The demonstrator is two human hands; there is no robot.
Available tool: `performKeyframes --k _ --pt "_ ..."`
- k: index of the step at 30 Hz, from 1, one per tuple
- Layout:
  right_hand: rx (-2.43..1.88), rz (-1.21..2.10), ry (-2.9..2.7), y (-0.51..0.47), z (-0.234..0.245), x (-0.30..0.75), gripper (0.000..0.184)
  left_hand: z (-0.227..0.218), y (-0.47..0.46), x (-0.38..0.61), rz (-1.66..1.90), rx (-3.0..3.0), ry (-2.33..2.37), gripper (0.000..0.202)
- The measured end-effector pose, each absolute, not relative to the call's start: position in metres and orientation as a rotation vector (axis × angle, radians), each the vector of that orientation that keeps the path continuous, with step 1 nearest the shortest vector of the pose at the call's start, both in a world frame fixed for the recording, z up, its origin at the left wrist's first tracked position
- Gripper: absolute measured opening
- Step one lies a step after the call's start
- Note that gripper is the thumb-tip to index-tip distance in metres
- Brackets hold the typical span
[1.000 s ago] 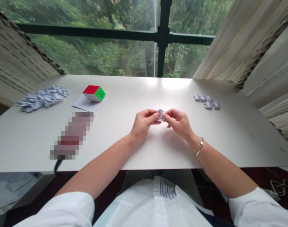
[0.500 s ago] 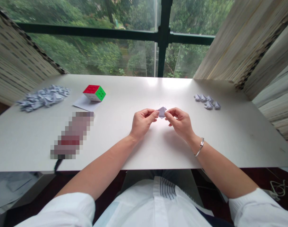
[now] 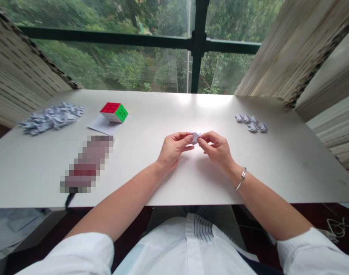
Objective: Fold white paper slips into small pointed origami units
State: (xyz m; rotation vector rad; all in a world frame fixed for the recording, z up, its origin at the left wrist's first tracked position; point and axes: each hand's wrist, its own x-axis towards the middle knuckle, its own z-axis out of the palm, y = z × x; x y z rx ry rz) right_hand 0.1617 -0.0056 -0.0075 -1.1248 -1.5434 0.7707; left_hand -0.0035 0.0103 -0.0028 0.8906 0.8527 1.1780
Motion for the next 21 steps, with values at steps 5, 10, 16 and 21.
performKeyframes --k 5,10,16,21 --pt "-1.133 0.796 -1.542 -0.0049 -0.0073 0.1618 0.02 -0.0051 0.0108 -0.0023 1.219 0.917 0.88 0.031" --pt "-1.153 0.871 -1.504 -0.0049 -0.0056 0.161 0.023 -0.008 0.0114 0.0001 1.253 0.879 0.888 0.031" --pt "-1.134 1.117 -1.354 -0.002 -0.0048 0.1607 0.033 -0.0088 0.01 0.0018 1.249 0.884 0.884 0.031" --pt "-1.092 1.209 -1.261 0.0005 -0.0047 0.1617 0.036 -0.0082 0.0087 0.0027 1.219 0.907 0.872 0.029"
